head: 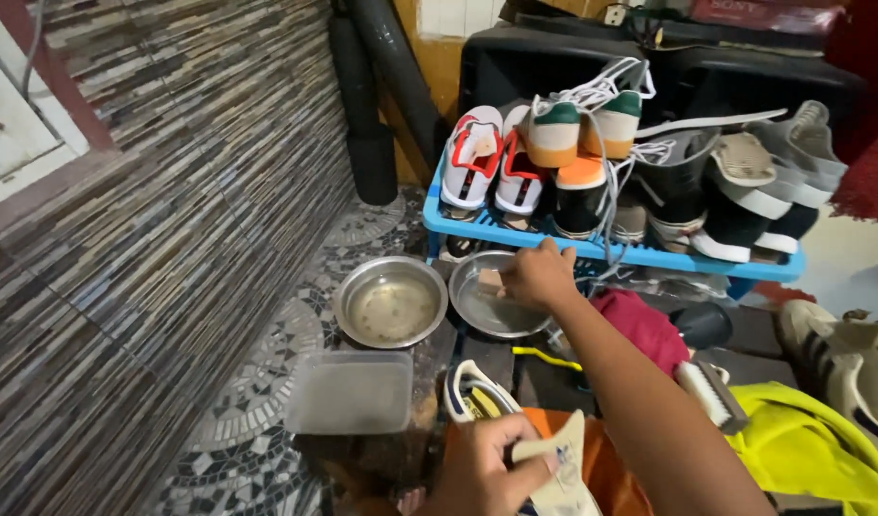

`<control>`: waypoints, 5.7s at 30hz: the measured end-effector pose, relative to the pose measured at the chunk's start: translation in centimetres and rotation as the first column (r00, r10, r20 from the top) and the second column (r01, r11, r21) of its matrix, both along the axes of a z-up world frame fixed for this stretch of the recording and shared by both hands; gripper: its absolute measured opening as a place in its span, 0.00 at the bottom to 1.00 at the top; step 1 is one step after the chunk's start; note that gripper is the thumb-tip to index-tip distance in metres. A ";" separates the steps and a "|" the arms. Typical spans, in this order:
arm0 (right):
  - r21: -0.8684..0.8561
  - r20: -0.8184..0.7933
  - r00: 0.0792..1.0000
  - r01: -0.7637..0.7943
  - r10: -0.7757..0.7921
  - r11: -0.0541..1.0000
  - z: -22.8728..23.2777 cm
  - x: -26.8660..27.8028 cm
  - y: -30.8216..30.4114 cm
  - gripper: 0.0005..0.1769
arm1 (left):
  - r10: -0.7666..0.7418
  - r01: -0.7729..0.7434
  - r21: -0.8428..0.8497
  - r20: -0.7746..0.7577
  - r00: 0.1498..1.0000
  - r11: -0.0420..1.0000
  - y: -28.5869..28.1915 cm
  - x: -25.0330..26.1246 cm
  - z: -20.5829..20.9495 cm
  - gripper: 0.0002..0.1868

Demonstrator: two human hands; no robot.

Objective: The person scrubs the upper part of a white sneaker with a brush, repeatedly dipping the brush into a metal bowl of water to wet it. The person holds the shoe steady with one hand while scrubbing with the other.

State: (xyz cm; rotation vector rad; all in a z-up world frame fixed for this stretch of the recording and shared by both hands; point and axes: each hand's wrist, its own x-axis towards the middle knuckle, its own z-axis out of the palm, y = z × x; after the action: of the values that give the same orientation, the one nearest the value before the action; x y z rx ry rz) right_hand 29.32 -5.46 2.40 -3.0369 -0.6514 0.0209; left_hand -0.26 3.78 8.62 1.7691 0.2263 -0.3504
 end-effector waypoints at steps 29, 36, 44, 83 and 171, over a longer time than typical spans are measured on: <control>0.109 -0.119 0.993 0.003 0.010 0.994 3.0 -1.6 -1.3 0.12 | -0.047 0.063 -0.098 0.154 0.987 0.993 0.3 1.2 -5.4 0.09; 0.786 -0.418 0.908 0.348 0.024 0.511 8.9 -4.1 -3.1 0.11 | -0.075 0.080 -0.033 0.140 0.987 0.996 0.3 1.2 -5.2 0.09; 0.827 -0.467 0.884 0.432 0.012 0.360 2.2 -3.6 -2.7 0.22 | -0.095 0.090 0.042 0.134 0.986 0.995 0.4 0.7 -4.1 0.10; 0.385 0.151 0.985 -0.137 0.084 0.913 -4.3 -18.6 -12.3 0.15 | -0.007 0.224 -0.290 0.598 0.802 0.930 0.3 1.3 -11.1 0.15; 0.650 0.437 0.886 -0.432 0.157 0.625 -2.6 -28.4 -14.3 0.17 | 0.039 -0.062 -0.682 -0.050 0.998 0.729 -1.5 2.7 -9.7 0.26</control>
State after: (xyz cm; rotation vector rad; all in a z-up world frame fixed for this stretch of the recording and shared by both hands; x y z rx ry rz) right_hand 0.96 -19.78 -0.21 -2.1153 -0.9080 -0.6234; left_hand 2.45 2.30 -1.03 1.0145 0.1391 -0.3637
